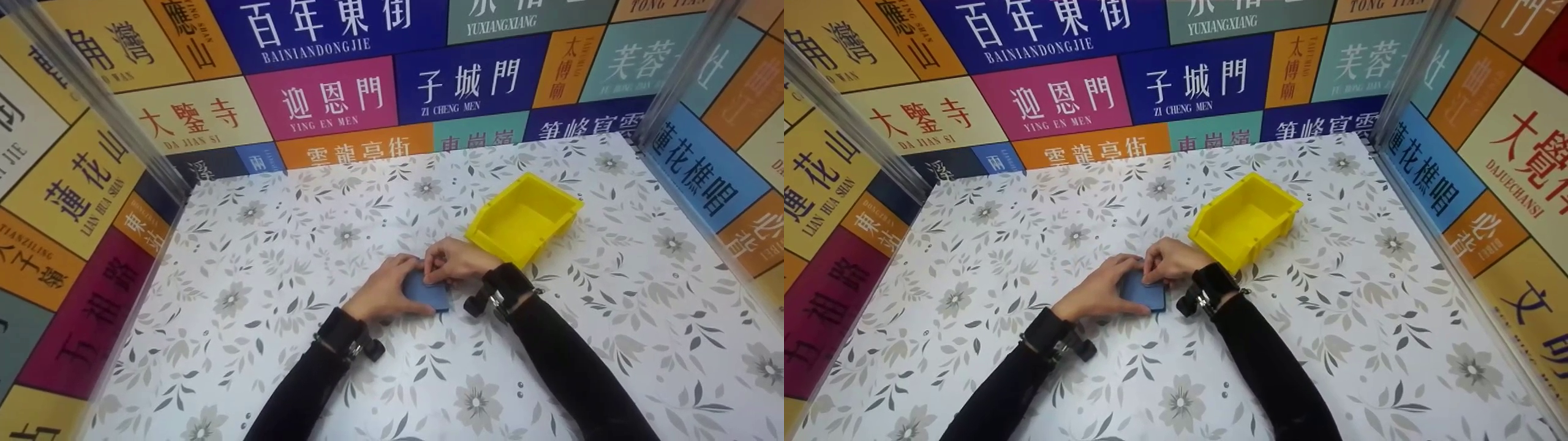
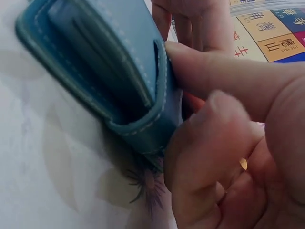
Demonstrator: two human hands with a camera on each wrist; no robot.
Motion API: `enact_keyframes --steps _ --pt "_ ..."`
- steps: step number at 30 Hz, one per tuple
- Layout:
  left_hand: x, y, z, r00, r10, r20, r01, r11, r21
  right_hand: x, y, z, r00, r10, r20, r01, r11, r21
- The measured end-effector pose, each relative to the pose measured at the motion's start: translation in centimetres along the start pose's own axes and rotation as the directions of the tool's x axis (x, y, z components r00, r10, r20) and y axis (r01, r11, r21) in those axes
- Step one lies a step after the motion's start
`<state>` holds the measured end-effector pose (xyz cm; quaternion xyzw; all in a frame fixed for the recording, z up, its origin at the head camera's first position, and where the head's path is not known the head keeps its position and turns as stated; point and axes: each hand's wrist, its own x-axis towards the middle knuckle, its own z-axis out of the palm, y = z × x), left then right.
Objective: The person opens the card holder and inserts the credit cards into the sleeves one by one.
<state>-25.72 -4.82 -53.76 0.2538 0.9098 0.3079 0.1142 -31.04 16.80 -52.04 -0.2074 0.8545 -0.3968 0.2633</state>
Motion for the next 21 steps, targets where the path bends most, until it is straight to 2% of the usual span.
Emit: enact_keyframes --steps 6,11,13,15,17,18,20,21 --pt "-0.1 -0.3 -0.1 1.000 -0.004 -0.002 0.004 1.000 0.004 0.2 0.0 0.1 1.000 -0.002 0.004 0.002 1.000 0.004" --pt "-0.4 -0.6 0.0 1.000 0.017 0.004 -0.017 1.000 0.011 0.2 0.0 0.3 1.000 -0.013 0.027 0.013 1.000 0.007" --pt "-0.6 -0.7 -0.2 0.999 0.039 0.000 -0.039 0.999 0.022 0.0 -0.2 0.3 0.999 -0.044 0.019 0.045 0.999 -0.011" --pt "-0.6 -0.9 -0.7 0.997 0.070 -0.028 -0.068 0.995 0.066 -0.2 -0.5 0.1 0.993 -0.113 -0.021 0.112 0.992 -0.058" --pt "-0.7 -1.1 -1.7 0.991 0.102 -0.086 -0.090 0.988 0.126 -0.5 -1.1 -0.2 0.977 -0.191 -0.098 0.178 0.976 -0.125" --pt "-0.7 -1.3 -2.4 0.986 0.115 -0.123 -0.094 0.982 0.163 -0.7 -1.5 -0.4 0.961 -0.231 -0.150 0.204 0.963 -0.175" --pt "-0.8 -1.7 -3.8 0.972 0.128 -0.199 -0.077 0.967 0.245 -1.3 -2.3 -0.9 0.918 -0.305 -0.253 0.223 0.925 -0.306" --pt "-0.9 -2.1 -4.5 0.965 0.124 -0.233 -0.055 0.958 0.282 -1.6 -2.7 -1.2 0.897 -0.325 -0.300 0.205 0.907 -0.368"
